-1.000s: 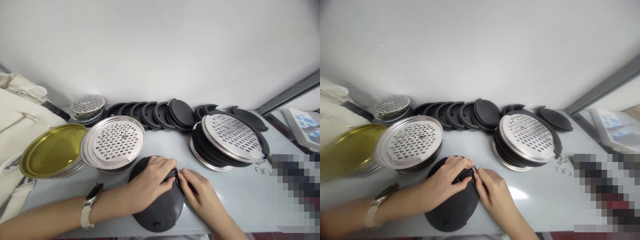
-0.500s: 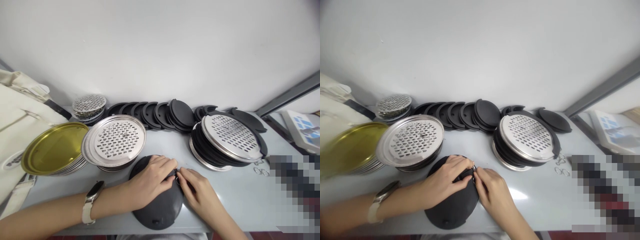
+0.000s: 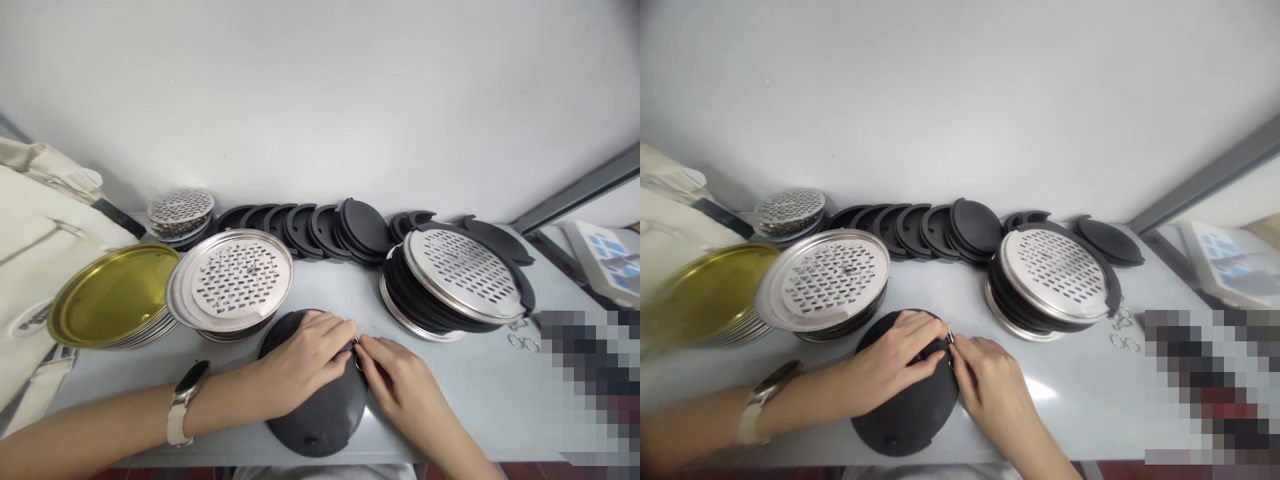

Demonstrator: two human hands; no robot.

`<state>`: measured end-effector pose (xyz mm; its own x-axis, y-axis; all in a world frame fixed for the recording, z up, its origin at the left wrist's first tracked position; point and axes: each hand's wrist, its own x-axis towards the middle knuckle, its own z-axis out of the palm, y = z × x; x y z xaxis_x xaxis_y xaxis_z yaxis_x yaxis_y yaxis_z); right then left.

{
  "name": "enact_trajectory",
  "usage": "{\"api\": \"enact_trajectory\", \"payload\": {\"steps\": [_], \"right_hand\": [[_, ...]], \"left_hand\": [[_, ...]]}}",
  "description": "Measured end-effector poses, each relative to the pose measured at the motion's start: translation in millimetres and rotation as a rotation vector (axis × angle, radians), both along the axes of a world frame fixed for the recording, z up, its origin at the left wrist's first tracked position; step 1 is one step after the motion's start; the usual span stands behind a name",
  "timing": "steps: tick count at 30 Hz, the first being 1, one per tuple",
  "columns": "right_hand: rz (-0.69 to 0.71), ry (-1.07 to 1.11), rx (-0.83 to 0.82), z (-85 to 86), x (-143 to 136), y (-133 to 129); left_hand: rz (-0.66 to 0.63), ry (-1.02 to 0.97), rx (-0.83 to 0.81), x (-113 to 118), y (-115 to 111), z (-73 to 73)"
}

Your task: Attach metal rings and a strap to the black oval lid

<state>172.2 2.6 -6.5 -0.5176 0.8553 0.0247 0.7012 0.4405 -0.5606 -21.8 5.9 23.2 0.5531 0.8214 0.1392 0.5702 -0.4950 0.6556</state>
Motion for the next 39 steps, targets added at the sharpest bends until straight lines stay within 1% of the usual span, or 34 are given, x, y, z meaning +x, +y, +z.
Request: {"api": "enact_trajectory", "payload": {"steps": [4, 7, 13, 19, 28, 33, 39], "right_hand": [[-0.009, 0.021, 0.046, -5.8, 0, -2], [-0.002, 0.044, 0.051, -9.1, 0, -1], [0.039, 0.015, 0.029, -4.2, 2, 3], [0.048, 0.018, 0.012, 0.4, 2, 3], [0.049, 0.047, 0.030, -4.9, 4, 3], [0.057, 0.090, 0.062, -8.8, 4, 3], [0.044, 0.131, 0.019, -10.5, 5, 2]], "left_hand": [[-0.007, -0.008, -0.006, -1, 0, -2.1], [-0.013, -0.014, -0.012, -1, 0, -3.1], [-0.015, -0.031, -0.003, 0, 0, -2.0], [-0.011, -0.026, 0.006, 0, 0, -2.7], [-0.013, -0.015, -0.014, 0, 0, -1.8], [0.014, -0.030, -0.030, 0, -1, -1.4], [-0.016, 0.027, 0.043, -1, -3, 0.0]]}}
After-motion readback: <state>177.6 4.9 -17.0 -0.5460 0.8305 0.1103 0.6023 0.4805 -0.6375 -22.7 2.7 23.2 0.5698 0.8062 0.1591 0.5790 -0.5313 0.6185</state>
